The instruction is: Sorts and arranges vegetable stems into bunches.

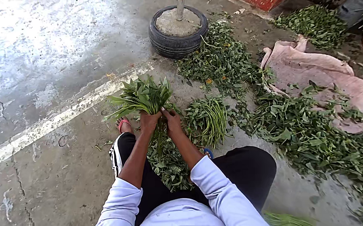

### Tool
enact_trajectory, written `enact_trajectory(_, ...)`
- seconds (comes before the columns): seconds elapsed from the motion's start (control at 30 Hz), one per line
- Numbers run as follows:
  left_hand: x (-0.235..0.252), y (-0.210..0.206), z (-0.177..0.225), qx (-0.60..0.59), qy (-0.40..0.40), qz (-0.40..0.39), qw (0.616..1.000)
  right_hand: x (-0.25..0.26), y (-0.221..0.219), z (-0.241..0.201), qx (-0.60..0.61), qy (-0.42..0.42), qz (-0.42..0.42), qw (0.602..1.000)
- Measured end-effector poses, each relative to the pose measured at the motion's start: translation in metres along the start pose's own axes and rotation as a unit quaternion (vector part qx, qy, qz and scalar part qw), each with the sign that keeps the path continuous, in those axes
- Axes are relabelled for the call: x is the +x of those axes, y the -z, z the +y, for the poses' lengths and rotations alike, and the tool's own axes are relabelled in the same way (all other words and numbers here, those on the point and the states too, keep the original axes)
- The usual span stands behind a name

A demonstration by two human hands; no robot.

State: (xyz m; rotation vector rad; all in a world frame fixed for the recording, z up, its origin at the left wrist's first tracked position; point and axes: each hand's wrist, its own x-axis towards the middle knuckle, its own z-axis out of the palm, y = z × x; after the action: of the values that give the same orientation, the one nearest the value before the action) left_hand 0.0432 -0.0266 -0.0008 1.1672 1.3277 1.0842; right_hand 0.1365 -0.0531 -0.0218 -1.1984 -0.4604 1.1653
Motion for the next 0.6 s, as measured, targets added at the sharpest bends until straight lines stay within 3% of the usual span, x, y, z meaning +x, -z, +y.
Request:
enact_trajectory(0.1,0.004,-0.003,0.0,-0.057,0.02,0.017,0.998,0.005,-0.006,-0.001,0.046,0.014,0.046,0.998)
enact_trajectory(0.2,0.003,-0.001,0.006,-0.098,0.052,0.044,0.993,0.004,0.009,0.005,-0.072,0.096,-0.016,0.993)
enact_trajectory(0.27,0.006,0.003,0.007,-0.116,0.056,0.057,0.99,-0.002,0.026,0.012,-0.216,0.19,-0.069,0.955)
enact_trajectory(0.37,0.009,0.009,0.01,-0.134,0.049,0.086,0.986,-0.017,0.052,0.02,-0.335,0.251,-0.15,0.896)
enact_trajectory(0.47,0.014,0.019,0.008,-0.128,0.026,0.087,0.988,-0.028,0.084,0.031,-0.46,0.13,-0.237,0.846)
enact_trajectory(0.57,0.018,0.027,0.006,-0.114,0.002,0.068,0.991,-0.021,0.11,0.029,-0.643,-0.071,-0.324,0.691)
enact_trajectory(0.6,0.017,0.028,0.005,-0.108,0.0,0.06,0.992,-0.02,0.112,0.024,-0.666,-0.08,-0.32,0.669)
